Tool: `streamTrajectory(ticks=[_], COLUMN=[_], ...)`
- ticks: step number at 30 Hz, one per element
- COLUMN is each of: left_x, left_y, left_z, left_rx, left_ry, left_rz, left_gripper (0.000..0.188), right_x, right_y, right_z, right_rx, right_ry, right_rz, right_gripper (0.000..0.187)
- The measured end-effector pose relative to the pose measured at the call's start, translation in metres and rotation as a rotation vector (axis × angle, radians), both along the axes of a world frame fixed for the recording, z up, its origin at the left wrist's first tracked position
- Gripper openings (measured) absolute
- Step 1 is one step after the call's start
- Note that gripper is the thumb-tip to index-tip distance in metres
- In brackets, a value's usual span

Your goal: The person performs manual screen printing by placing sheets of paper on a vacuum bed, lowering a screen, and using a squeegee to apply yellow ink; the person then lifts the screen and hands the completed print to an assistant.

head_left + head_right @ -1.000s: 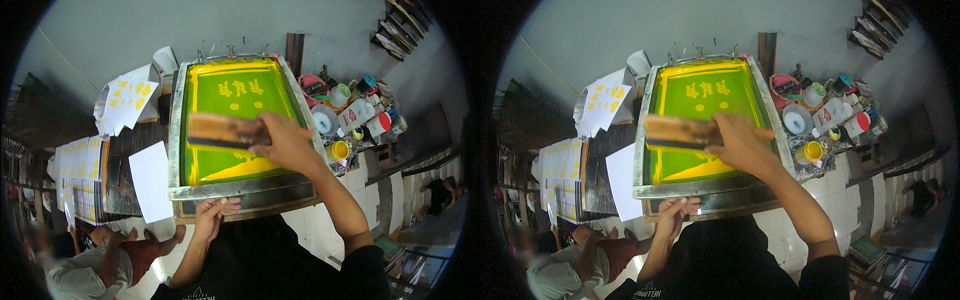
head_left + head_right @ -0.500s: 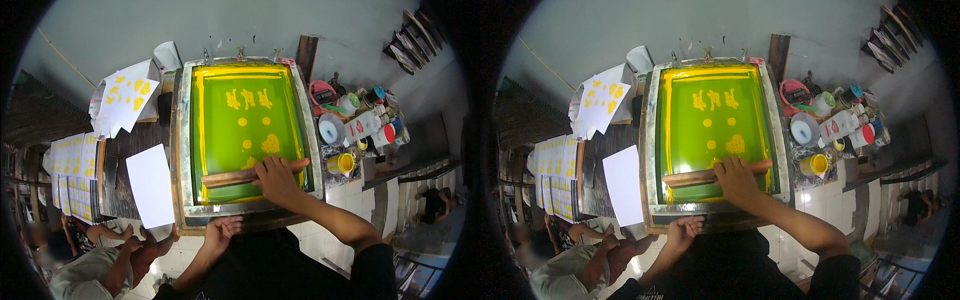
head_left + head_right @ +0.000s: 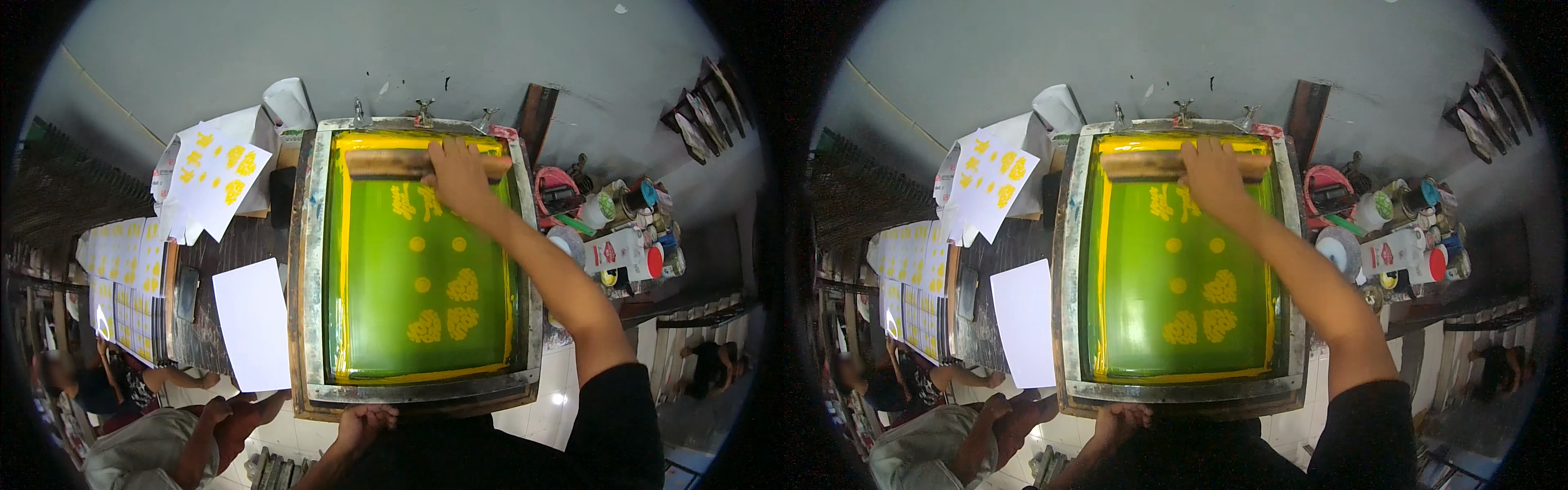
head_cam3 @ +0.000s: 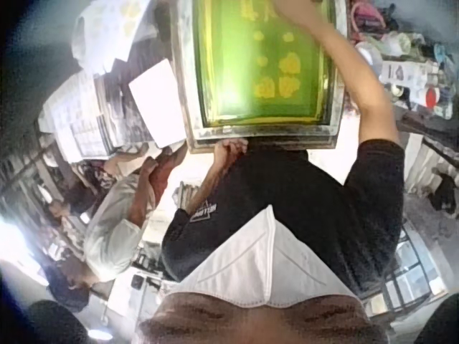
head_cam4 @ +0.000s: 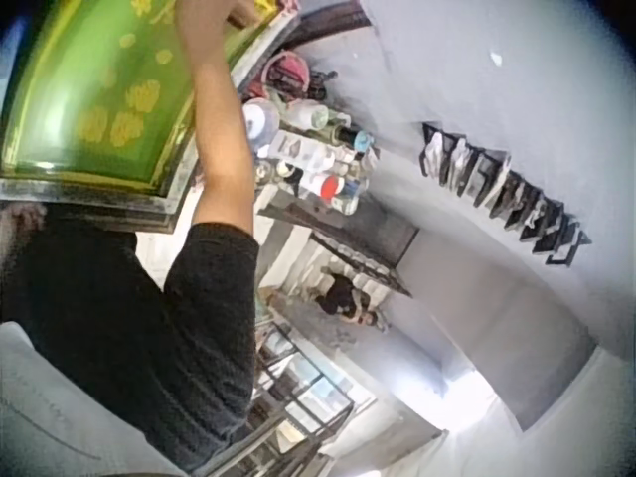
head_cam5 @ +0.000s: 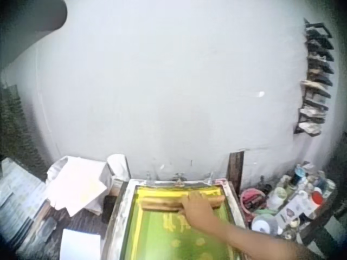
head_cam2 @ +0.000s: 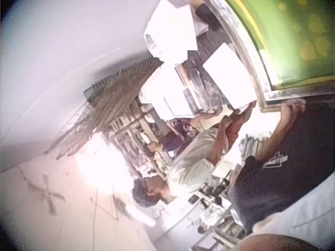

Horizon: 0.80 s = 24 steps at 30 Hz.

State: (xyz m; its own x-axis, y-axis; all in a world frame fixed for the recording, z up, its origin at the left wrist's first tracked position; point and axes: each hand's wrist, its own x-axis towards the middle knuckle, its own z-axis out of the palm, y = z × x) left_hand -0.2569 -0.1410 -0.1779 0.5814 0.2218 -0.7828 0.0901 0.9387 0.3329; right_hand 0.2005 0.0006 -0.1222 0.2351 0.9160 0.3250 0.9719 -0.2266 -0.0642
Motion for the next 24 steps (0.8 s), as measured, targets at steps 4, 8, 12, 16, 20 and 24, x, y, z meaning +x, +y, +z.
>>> streamTrajectory(ticks=[4, 8, 12, 16, 20, 24], left_x=[-0.002, 0.0, 0.0, 0.0, 0.003, 0.002], left_y=[-0.006, -0.009, -0.008, -0.012, -0.006, -0.007], left_z=[-0.004, -0.007, -0.009, -0.007, -0.009, -0.009], left_rx=[0.07, 0.041, 0.018, 0.04, 0.045, 0.078], left_ry=[-0.025, -0.142, -0.189, -0.19, -0.181, -0.241], left_rz=[0.02, 0.116, 0.13, 0.17, 0.132, 0.13], left_gripper=[0.035, 0.034, 0.033, 0.032, 0.031, 0.03], right_x=[0.031, 0.052, 0.059, 0.046, 0.019, -0.036], right_y=[0.027, 0.043, 0.047, 0.038, 0.01, -0.041], right_z=[0.005, 0.022, 0.02, 0.026, 0.02, 0.02], right_rx=[-0.068, -0.146, -0.102, -0.164, -0.206, -0.182], right_ry=[0.06, 0.269, 0.141, 0.08, 0.165, 0.28], right_rz=[0.025, 0.008, -0.018, -0.045, -0.04, 0.0], right_gripper=[0.047, 0.042, 0.042, 0.043, 0.043, 0.032])
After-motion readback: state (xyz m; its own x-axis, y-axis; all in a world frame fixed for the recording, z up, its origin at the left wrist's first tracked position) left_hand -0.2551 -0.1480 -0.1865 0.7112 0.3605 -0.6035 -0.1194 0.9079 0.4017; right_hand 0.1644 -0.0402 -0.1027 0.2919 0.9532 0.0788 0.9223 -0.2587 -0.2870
